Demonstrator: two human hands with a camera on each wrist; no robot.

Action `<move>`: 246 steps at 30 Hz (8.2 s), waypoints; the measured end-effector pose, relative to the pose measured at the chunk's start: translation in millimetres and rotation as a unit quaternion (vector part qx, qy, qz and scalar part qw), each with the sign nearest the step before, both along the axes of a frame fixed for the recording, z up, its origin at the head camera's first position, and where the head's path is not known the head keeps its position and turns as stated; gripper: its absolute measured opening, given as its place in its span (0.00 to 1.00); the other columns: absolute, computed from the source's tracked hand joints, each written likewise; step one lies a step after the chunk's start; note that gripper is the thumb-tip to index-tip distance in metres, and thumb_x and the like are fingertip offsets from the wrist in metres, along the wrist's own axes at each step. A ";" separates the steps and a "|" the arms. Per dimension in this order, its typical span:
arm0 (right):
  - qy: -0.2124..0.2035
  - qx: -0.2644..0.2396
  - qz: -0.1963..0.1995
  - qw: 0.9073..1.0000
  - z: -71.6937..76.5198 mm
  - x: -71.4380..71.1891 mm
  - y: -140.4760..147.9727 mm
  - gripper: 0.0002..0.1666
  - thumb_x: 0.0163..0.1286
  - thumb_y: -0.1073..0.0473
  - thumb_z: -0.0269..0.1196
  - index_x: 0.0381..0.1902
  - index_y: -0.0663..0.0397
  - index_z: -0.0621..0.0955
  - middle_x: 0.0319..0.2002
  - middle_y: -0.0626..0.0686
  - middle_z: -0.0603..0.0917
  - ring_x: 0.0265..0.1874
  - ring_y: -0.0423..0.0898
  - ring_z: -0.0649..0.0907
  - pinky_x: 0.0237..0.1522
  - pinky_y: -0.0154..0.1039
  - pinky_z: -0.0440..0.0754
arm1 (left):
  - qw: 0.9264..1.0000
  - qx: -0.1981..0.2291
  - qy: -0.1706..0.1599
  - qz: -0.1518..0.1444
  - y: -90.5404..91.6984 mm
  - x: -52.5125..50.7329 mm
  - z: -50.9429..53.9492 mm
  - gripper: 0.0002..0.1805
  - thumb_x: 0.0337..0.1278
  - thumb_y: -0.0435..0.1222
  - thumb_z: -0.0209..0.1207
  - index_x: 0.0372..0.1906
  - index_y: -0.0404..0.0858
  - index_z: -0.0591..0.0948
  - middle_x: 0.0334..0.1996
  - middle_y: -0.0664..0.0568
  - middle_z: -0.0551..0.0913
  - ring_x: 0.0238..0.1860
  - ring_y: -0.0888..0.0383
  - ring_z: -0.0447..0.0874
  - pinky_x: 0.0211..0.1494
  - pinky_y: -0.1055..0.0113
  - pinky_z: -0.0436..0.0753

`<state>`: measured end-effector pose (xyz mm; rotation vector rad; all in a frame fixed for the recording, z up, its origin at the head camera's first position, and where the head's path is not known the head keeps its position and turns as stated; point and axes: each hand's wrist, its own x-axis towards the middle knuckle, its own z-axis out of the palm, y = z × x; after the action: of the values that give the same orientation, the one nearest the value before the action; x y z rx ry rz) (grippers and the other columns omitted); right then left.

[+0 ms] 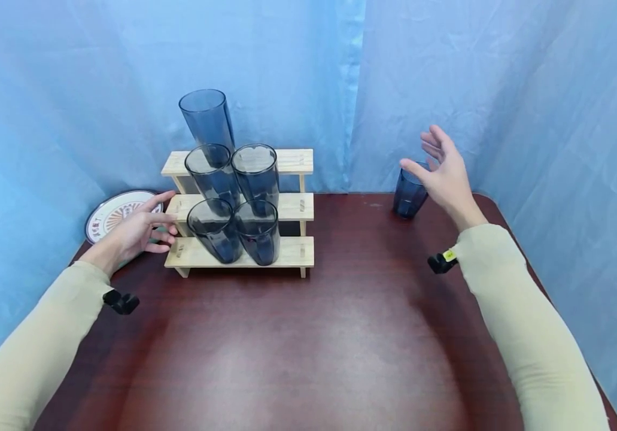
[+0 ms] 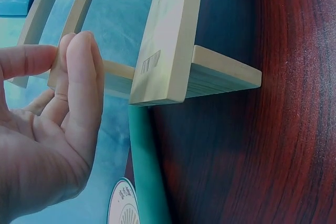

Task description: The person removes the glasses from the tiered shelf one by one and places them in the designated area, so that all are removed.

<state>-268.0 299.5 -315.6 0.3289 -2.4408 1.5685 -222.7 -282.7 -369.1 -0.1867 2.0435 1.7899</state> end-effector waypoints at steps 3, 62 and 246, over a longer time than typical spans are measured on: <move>0.011 -0.013 0.023 1.000 17.7 -3.4 -17.8 0.48 0.71 0.57 0.68 0.81 0.43 0.56 0.75 0.52 0.66 0.74 0.49 0.66 0.74 0.47 0.61 | 1.000 0.002 -0.001 0.000 -0.1 -0.5 0.1 0.41 0.75 0.40 0.53 0.82 0.62 0.48 0.31 0.50 0.80 0.29 0.56 0.86 0.34 0.60 0.86; -0.114 0.080 0.157 0.978 84.0 -53.7 -294.9 0.60 0.60 0.45 0.76 0.82 0.40 0.54 0.72 0.52 0.68 0.60 0.45 0.79 0.63 0.41 0.74 | 0.999 0.035 0.003 -0.001 15.1 1.5 -8.5 0.39 0.75 0.42 0.54 0.81 0.65 0.51 0.35 0.48 0.79 0.30 0.55 0.84 0.32 0.60 0.85; -0.029 0.026 0.125 0.991 0.7 24.7 -218.8 0.56 0.60 0.39 0.75 0.80 0.44 0.61 0.67 0.47 0.73 0.66 0.51 0.74 0.58 0.47 0.79 | 0.999 0.032 -0.003 -0.016 4.4 4.1 -5.1 0.40 0.77 0.42 0.54 0.82 0.64 0.47 0.35 0.48 0.81 0.35 0.51 0.87 0.39 0.53 0.87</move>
<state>-243.3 80.6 -314.8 0.6298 -2.5724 1.6313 -218.6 -278.3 -374.2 -0.1394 1.9697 1.8297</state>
